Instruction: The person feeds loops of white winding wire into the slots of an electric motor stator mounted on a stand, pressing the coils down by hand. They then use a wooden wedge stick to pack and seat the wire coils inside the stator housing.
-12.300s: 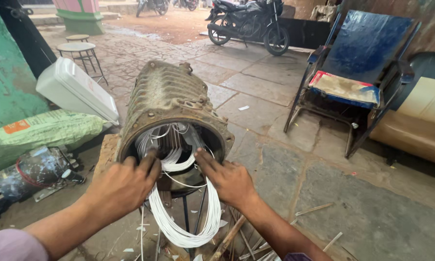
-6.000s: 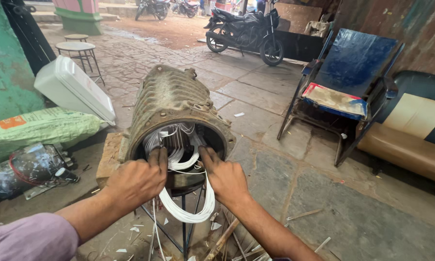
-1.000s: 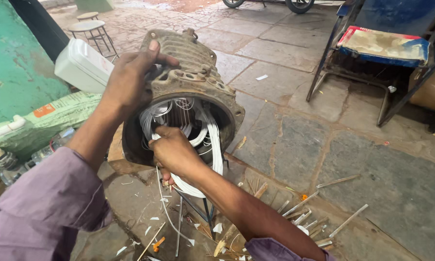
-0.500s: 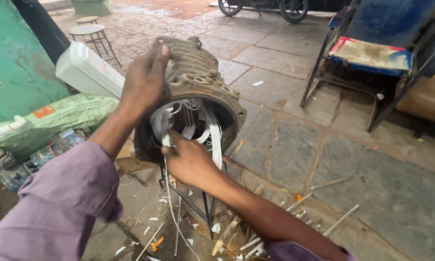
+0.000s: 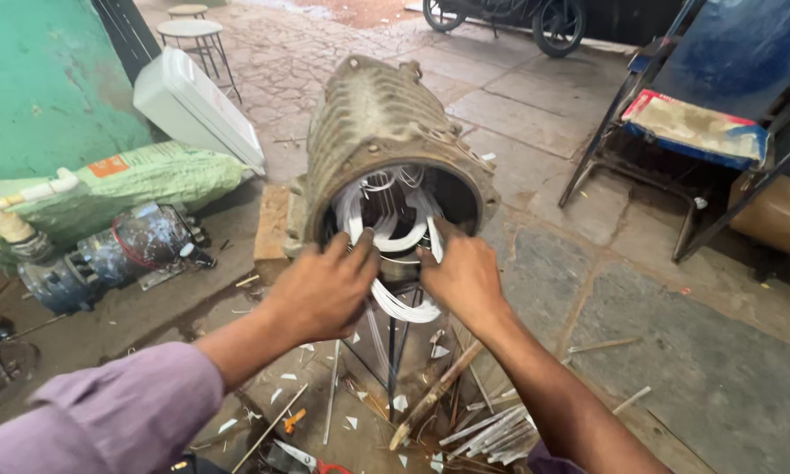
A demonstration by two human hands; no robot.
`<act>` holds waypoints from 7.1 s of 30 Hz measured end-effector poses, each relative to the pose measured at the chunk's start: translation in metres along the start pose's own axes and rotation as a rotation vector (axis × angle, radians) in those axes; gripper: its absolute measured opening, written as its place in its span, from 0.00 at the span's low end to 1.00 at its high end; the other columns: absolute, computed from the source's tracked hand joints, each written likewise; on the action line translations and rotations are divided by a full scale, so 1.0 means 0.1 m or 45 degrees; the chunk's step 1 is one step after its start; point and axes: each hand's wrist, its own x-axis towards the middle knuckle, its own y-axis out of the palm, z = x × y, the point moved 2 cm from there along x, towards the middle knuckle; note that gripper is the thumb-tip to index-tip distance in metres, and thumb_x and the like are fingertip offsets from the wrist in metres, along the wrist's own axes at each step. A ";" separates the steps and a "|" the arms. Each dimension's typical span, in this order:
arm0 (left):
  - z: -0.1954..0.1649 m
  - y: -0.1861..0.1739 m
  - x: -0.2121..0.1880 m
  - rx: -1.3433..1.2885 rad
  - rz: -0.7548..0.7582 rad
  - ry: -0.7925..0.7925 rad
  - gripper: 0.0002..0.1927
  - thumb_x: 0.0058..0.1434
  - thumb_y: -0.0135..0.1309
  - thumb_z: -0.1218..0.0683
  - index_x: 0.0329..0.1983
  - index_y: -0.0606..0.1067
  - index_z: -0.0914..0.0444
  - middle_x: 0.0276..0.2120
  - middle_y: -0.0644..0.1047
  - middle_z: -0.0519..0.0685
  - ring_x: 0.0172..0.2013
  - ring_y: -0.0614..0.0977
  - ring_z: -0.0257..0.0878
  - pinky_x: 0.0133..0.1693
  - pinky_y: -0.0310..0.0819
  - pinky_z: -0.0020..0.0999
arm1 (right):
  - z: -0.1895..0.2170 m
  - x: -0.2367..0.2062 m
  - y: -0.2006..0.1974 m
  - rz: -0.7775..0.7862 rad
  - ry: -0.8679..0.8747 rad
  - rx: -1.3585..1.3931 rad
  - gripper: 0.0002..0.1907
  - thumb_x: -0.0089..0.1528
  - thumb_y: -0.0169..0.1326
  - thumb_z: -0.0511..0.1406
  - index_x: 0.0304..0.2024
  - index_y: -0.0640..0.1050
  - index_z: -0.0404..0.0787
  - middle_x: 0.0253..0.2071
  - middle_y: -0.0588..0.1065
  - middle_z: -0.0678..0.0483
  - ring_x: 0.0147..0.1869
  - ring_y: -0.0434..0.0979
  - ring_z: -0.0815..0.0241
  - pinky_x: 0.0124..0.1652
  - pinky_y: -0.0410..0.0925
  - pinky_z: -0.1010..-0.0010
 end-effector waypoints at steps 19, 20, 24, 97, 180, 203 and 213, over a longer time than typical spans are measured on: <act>-0.15 0.03 0.11 0.162 -0.200 -0.093 0.30 0.56 0.49 0.53 0.57 0.70 0.79 0.55 0.72 0.77 0.20 0.82 0.43 0.16 0.77 0.38 | -0.10 0.15 0.14 0.091 0.080 -0.336 0.21 0.53 0.51 0.30 0.49 0.77 0.32 0.37 0.78 0.31 0.43 0.80 0.31 0.44 0.72 0.43; -0.16 0.04 0.13 0.176 -0.189 -0.100 0.30 0.56 0.49 0.53 0.57 0.70 0.79 0.55 0.72 0.77 0.21 0.82 0.43 0.15 0.77 0.38 | -0.09 0.17 0.14 0.110 0.120 -0.359 0.20 0.53 0.52 0.30 0.47 0.78 0.33 0.38 0.78 0.32 0.44 0.80 0.31 0.45 0.72 0.43; -0.14 0.08 0.13 0.116 -0.164 -0.097 0.29 0.55 0.49 0.53 0.56 0.70 0.77 0.56 0.71 0.78 0.21 0.82 0.43 0.15 0.78 0.39 | -0.05 0.17 0.10 0.070 0.101 -0.305 0.16 0.55 0.51 0.30 0.45 0.79 0.33 0.37 0.78 0.30 0.44 0.79 0.29 0.45 0.72 0.43; 0.07 -0.15 0.12 -0.103 0.224 -0.101 0.26 0.59 0.45 0.57 0.59 0.67 0.76 0.60 0.68 0.77 0.22 0.85 0.53 0.19 0.80 0.44 | -0.38 -0.19 0.07 0.028 -0.615 -0.545 0.33 0.54 0.53 0.33 0.63 0.68 0.32 0.67 0.69 0.43 0.29 0.83 0.50 0.24 0.71 0.57; 0.17 0.22 0.29 0.101 0.220 -0.142 0.17 0.61 0.47 0.56 0.49 0.75 0.72 0.31 0.79 0.55 0.24 0.84 0.43 0.21 0.78 0.36 | -0.55 -0.10 0.50 -0.327 -0.579 -0.498 0.20 0.64 0.51 0.34 0.59 0.74 0.35 0.60 0.77 0.48 0.23 0.80 0.57 0.21 0.71 0.66; 0.17 0.35 0.29 0.028 0.021 -0.171 0.15 0.61 0.47 0.53 0.44 0.75 0.68 0.24 0.77 0.51 0.19 0.82 0.44 0.18 0.77 0.38 | -0.56 0.05 0.64 -0.131 -0.503 -0.610 0.18 0.57 0.51 0.32 0.51 0.76 0.38 0.41 0.78 0.49 0.27 0.82 0.54 0.23 0.73 0.62; 0.15 0.41 0.30 0.177 0.130 -0.169 0.15 0.61 0.48 0.56 0.47 0.75 0.69 0.28 0.78 0.51 0.23 0.83 0.40 0.21 0.77 0.35 | -0.49 0.15 0.75 0.000 -0.365 -0.725 0.14 0.63 0.50 0.33 0.52 0.75 0.41 0.42 0.79 0.50 0.33 0.83 0.51 0.28 0.75 0.59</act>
